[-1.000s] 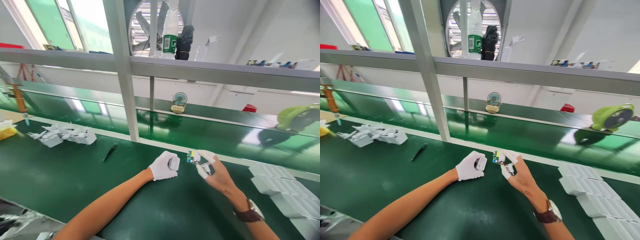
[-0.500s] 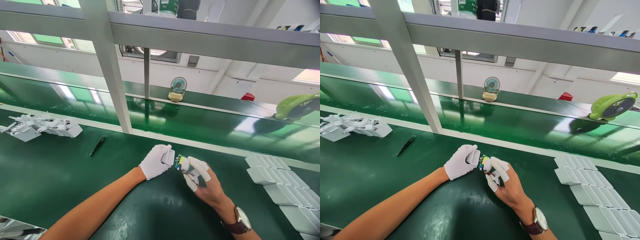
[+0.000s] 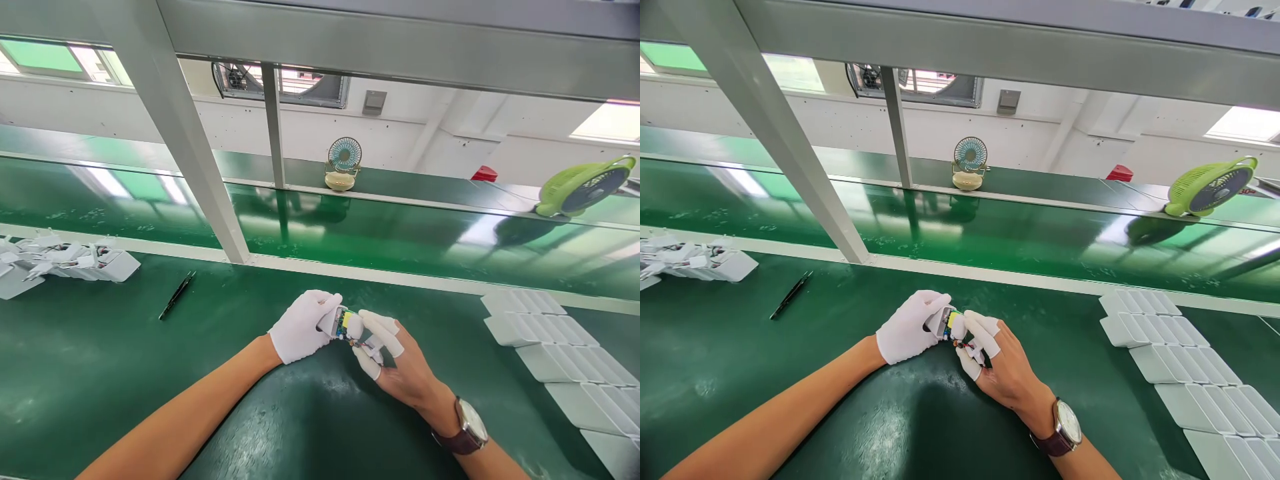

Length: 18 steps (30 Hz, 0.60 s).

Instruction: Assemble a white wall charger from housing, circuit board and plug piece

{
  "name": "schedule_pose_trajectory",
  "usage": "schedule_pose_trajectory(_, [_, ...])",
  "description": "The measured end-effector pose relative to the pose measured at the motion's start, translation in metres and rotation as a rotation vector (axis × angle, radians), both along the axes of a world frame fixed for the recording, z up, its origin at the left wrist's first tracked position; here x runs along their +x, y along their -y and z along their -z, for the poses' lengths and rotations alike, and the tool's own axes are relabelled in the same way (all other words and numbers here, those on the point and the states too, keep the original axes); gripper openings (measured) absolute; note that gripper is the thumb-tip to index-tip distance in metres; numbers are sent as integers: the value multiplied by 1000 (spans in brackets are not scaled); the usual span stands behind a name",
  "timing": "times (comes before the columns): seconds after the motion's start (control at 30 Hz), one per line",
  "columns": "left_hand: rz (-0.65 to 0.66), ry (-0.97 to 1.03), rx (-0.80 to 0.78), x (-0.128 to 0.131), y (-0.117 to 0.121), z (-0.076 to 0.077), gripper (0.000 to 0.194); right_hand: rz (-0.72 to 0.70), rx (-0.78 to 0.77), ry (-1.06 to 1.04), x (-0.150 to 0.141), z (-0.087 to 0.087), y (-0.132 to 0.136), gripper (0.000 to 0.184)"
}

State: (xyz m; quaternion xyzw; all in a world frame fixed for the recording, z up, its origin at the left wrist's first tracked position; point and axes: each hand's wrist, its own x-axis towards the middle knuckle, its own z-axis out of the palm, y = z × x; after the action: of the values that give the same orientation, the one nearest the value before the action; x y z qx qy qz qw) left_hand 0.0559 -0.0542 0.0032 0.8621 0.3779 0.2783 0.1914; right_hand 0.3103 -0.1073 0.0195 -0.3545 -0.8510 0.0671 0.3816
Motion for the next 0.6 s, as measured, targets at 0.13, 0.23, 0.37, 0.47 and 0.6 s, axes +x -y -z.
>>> schedule_pose_trajectory(0.13, [16,-16,3,2,0,-3,83,12,-18,21,-1,-2,0,74])
schedule_pose_trajectory(0.23, [17,-30,0,3,1,-5,81,19,-36,30,-2,-1,1,75])
schedule_pose_trajectory(0.37, [7,-38,-3,2,1,-4,81,32,-29,43,-2,-1,1,74])
schedule_pose_trajectory(0.47, [4,-43,3,2,1,-4,80,38,2,42,-3,-3,2,73])
schedule_pose_trajectory(0.6, [9,-50,19,4,1,-14,67,44,41,38,-5,-6,1,70])
